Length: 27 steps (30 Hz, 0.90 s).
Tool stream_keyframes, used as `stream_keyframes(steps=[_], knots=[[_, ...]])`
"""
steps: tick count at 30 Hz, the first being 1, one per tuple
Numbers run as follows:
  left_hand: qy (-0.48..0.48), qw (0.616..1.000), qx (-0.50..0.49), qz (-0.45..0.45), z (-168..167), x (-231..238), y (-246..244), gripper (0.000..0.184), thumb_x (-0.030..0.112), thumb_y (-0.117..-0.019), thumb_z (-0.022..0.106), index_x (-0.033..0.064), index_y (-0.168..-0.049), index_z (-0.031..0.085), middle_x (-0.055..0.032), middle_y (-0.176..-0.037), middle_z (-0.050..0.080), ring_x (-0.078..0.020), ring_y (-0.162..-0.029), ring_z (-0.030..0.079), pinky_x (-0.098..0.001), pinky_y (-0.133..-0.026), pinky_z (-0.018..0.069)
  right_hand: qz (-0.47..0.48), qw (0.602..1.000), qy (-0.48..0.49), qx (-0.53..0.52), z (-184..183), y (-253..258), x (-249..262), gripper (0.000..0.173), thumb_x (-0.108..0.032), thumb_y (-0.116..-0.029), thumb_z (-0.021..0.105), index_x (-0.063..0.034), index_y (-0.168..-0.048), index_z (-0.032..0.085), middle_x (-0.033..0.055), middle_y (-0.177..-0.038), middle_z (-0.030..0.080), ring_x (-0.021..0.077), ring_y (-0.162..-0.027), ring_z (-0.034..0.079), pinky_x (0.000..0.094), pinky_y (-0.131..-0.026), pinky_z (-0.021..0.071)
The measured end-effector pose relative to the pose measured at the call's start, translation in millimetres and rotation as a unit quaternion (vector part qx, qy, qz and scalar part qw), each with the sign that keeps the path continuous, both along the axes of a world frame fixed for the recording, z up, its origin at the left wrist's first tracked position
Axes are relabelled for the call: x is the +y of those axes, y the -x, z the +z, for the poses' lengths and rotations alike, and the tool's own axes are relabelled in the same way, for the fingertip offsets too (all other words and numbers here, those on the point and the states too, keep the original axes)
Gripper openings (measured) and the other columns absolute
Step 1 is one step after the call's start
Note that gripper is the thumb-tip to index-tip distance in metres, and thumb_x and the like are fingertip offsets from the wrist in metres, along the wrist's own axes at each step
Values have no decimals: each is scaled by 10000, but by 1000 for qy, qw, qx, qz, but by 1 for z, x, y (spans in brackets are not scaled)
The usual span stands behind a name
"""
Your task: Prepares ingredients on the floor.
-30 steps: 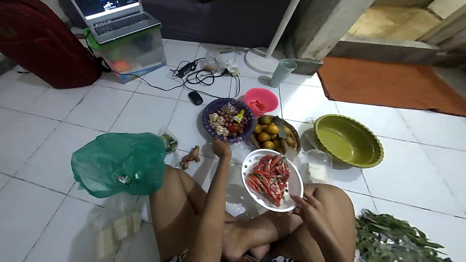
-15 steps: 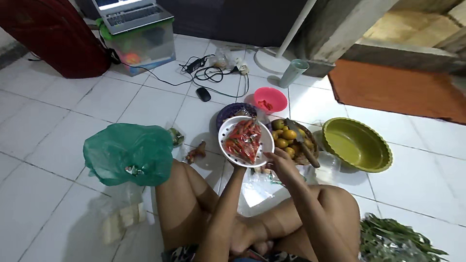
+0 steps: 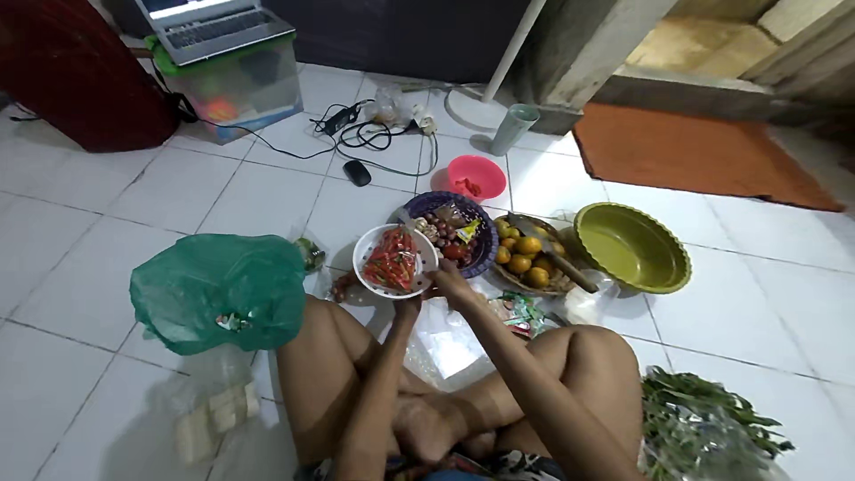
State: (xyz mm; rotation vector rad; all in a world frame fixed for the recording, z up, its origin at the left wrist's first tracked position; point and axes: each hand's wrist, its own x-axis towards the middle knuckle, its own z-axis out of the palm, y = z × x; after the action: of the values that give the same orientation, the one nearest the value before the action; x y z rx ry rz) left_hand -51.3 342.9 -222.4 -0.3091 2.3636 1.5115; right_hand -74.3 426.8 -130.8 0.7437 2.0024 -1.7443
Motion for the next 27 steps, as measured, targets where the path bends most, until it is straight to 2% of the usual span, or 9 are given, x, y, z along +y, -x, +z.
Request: stream_keyframes(steps=[3,6,8,12,13,16,19,23,27], knots=[[62,998,21,-11,14,-52,11,649,125,-947,705,-161,-1449,410,-342,-1518,412,-383,-1476,352,-400,-1234,231,-30,999,25,2,1,4,-6,444,17,-1050,439,21,-1478,322,208,-1057,593,195,-654,651,321,-571,566],[159,980,60,-102,16,-101,31,627,196,-957,685,-127,-1442,453,-324,-1455,499,-415,-1392,462,-493,-1182,315,-43,998,48,5,-3,5,-15,471,39,-1041,417,17,-1493,290,200,-1046,584,192,-656,645,323,-579,566],[182,970,85,-135,23,-120,43,601,170,-961,679,-142,-1427,463,-338,-1444,503,-432,-1388,466,-504,-1182,318,-50,997,61,6,-8,6,-24,480,40,-1047,404,8,-1507,272,186,-1009,587,180,-629,639,311,-565,564],[279,937,88,-191,18,-160,71,546,104,-984,624,-100,-1461,457,-296,-1522,446,-428,-1480,333,-522,-1256,117,-51,997,57,3,-24,6,-40,472,15,-1064,414,8,-1512,262,211,-1037,588,193,-629,643,321,-569,565],[294,931,88,-197,12,-171,74,547,105,-983,624,-83,-1469,459,-283,-1531,443,-425,-1487,321,-510,-1261,113,-41,998,47,3,-27,6,-44,468,12,-1067,417,14,-1511,269,220,-1055,586,200,-638,646,329,-577,569],[270,945,124,-135,3,-188,73,457,73,-973,620,-59,-1404,550,-249,-1484,513,-385,-1457,395,-480,-1263,163,15,1000,5,9,-36,6,-55,491,21,-1055,413,24,-1526,272,240,-1094,597,215,-649,656,348,-595,577],[289,945,129,-82,1,-193,71,298,52,-1001,570,-67,-1259,660,-235,-1437,556,-395,-1412,439,-522,-1213,251,62,998,-16,-15,-56,8,-64,514,-4,-1069,398,12,-1556,238,267,-1166,590,248,-725,678,376,-645,585],[271,956,96,-50,5,-197,74,208,-9,-963,611,-42,-1129,732,-244,-1426,556,-410,-1395,450,-519,-1184,315,49,998,-28,-40,-81,11,-64,495,-42,-1075,420,-1,-1548,282,294,-1212,598,302,-828,693,426,-719,585],[303,946,118,-15,11,-185,71,192,8,-942,654,-36,-1113,729,-247,-1400,571,-421,-1344,497,-546,-1134,360,87,994,-55,-20,-83,10,-44,466,-109,-1106,410,25,-1542,313,300,-1253,602,320,-885,715,444,-784,600]])
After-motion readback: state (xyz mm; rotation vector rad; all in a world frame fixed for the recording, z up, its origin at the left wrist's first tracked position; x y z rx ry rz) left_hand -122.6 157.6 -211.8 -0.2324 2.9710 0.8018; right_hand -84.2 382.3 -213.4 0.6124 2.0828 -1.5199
